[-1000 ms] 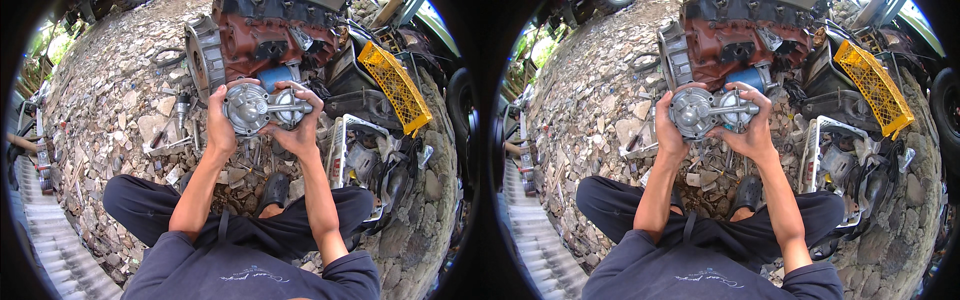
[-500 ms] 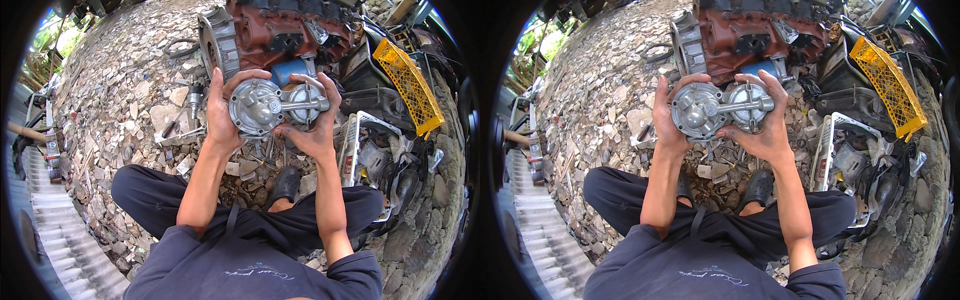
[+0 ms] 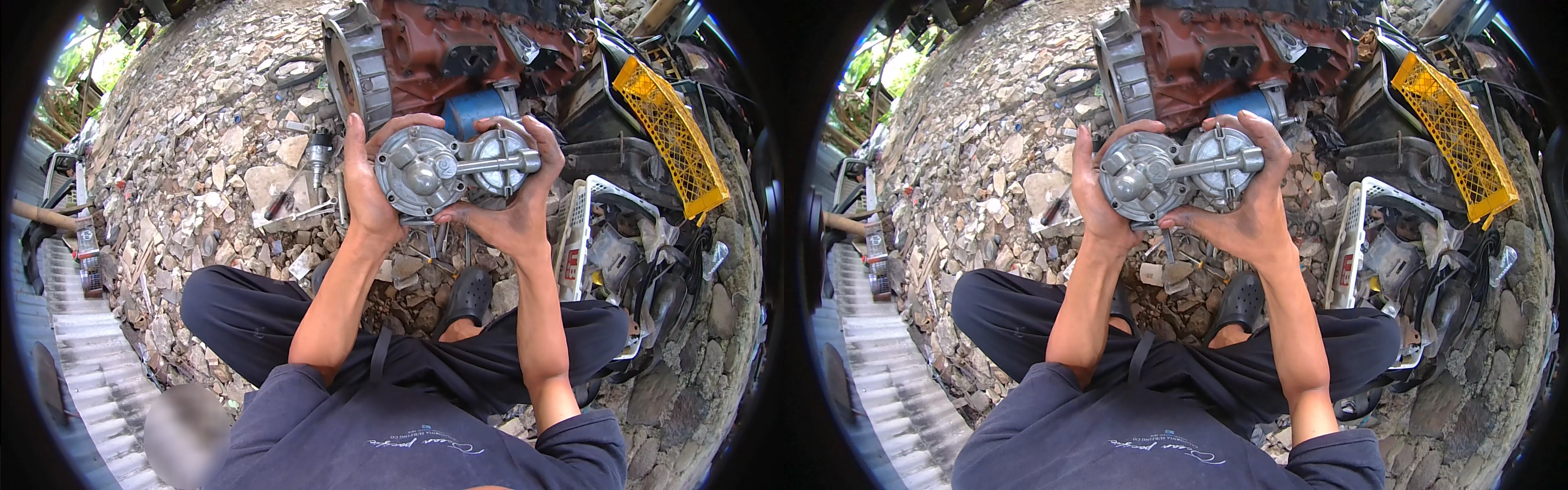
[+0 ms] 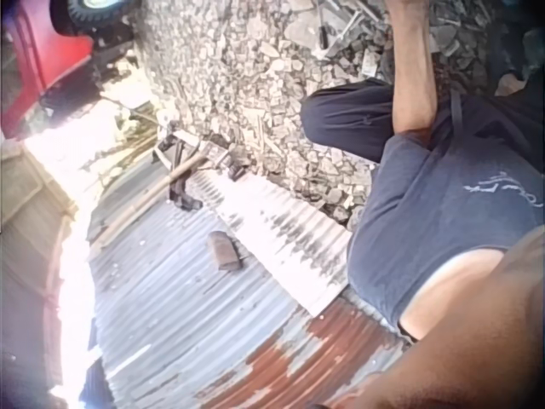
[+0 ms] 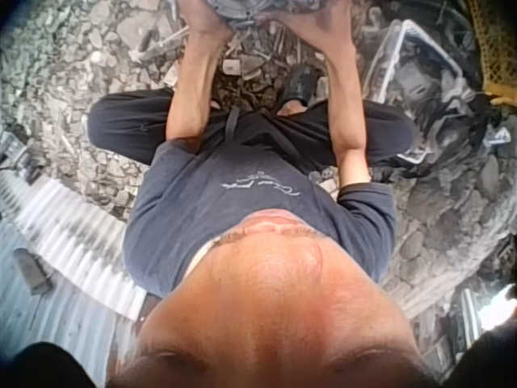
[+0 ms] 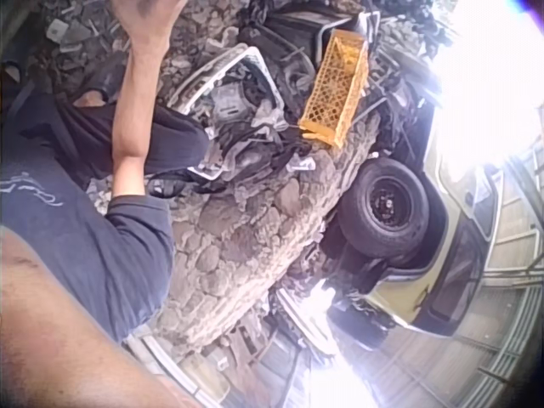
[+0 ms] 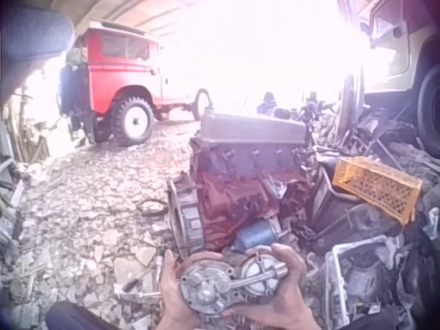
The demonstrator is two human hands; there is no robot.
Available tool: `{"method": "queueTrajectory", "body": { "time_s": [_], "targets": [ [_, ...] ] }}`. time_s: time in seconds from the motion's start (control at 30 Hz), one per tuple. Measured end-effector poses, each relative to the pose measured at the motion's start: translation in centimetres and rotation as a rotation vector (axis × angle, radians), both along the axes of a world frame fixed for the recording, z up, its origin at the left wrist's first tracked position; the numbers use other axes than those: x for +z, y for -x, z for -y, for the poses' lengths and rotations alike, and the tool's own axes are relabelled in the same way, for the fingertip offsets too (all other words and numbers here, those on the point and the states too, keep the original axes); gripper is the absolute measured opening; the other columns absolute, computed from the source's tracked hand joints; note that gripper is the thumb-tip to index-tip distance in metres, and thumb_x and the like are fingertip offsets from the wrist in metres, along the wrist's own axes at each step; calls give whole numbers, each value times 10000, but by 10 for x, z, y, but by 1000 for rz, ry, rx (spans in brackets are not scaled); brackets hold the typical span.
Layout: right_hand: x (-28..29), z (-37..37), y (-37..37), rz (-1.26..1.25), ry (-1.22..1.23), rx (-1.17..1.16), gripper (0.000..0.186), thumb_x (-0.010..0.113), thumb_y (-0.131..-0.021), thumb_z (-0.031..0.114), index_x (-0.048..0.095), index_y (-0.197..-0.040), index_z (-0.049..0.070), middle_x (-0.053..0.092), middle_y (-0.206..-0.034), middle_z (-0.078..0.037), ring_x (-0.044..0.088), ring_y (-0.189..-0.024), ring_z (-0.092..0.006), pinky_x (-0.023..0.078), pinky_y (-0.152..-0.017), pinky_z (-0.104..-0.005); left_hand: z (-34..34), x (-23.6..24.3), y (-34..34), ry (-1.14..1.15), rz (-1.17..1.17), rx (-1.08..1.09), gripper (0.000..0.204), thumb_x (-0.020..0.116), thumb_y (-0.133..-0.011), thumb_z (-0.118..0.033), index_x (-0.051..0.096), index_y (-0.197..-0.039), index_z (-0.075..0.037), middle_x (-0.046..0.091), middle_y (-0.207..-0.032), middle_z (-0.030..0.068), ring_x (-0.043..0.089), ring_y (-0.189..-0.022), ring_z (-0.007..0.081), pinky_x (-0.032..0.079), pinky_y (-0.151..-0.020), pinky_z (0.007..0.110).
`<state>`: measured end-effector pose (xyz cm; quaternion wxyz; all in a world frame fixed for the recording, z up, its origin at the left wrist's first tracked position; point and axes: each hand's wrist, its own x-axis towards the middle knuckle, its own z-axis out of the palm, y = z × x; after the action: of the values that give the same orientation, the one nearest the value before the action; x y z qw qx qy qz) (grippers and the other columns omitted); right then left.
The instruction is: The person sits cross-legged on a rocky ground and uses a screwdriver to disassemble a metallic mechanical component. They remove screws, separate the housing, and inspect the internal parts while surrounded by various tools and debris.
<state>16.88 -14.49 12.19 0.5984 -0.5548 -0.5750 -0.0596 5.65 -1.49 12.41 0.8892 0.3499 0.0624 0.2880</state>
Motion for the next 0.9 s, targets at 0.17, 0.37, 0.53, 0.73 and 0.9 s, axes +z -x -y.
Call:
{"method": "queueTrajectory", "body": {
  "time_s": [0.17, 0.37, 0.53, 0.73, 0.9],
  "targets": [
    [-3, -2, -1, 32, -68, 35, 1175, 996, -496, 182, 227, -1378, 81, 436, -1343, -201, 542, -1175, -262, 490, -981, -385, 5, 4, 1, -49, -35, 44, 852, 139, -1010, -629, 652, -1090, 46, 703, -918, 140, 677, -838, 219, 556, -792, 336],
    [-15, -3, -2, -28, -32, 20, 1091, 993, -516, 167, 235, -1296, 89, 440, -1331, -215, 557, -1149, -266, 489, -976, -383, 5, 0, -5, -94, -115, 92, 855, 122, -1012, -619, 654, -1083, 47, 706, -919, 143, 679, -843, 226, 555, -799, 344],
    [-43, -17, -11, -137, 71, -29, 1028, 983, -548, 148, 258, -1272, 73, 502, -1282, -193, 559, -1160, -261, 477, -999, -379, -7, -30, -17, -11, -140, 114, 802, 185, -1006, -621, 639, -1118, 31, 706, -945, 135, 678, -865, 231, 556, -818, 355],
    [-122, -36, -28, -570, 511, 157, 985, 924, -652, 136, 279, -1392, 51, 539, -1285, -171, 530, -1192, -260, 429, -1057, -385, -20, -132, -15, 233, -363, 122, 619, 352, -994, -609, 643, -1086, -71, 704, -956, 79, 671, -852, 211, 548, -783, 380],
    [-220, -53, -5, -516, 1022, 136, 978, 735, -813, 591, 264, -1450, 17, 479, -1374, -278, 459, -1315, -366, 344, -1128, -433, -26, -216, 37, 603, -540, 3, 529, 498, -929, -627, 636, -994, -120, 690, -890, 59, 662, -769, 219, 542, -710, 401]
  ]
}}
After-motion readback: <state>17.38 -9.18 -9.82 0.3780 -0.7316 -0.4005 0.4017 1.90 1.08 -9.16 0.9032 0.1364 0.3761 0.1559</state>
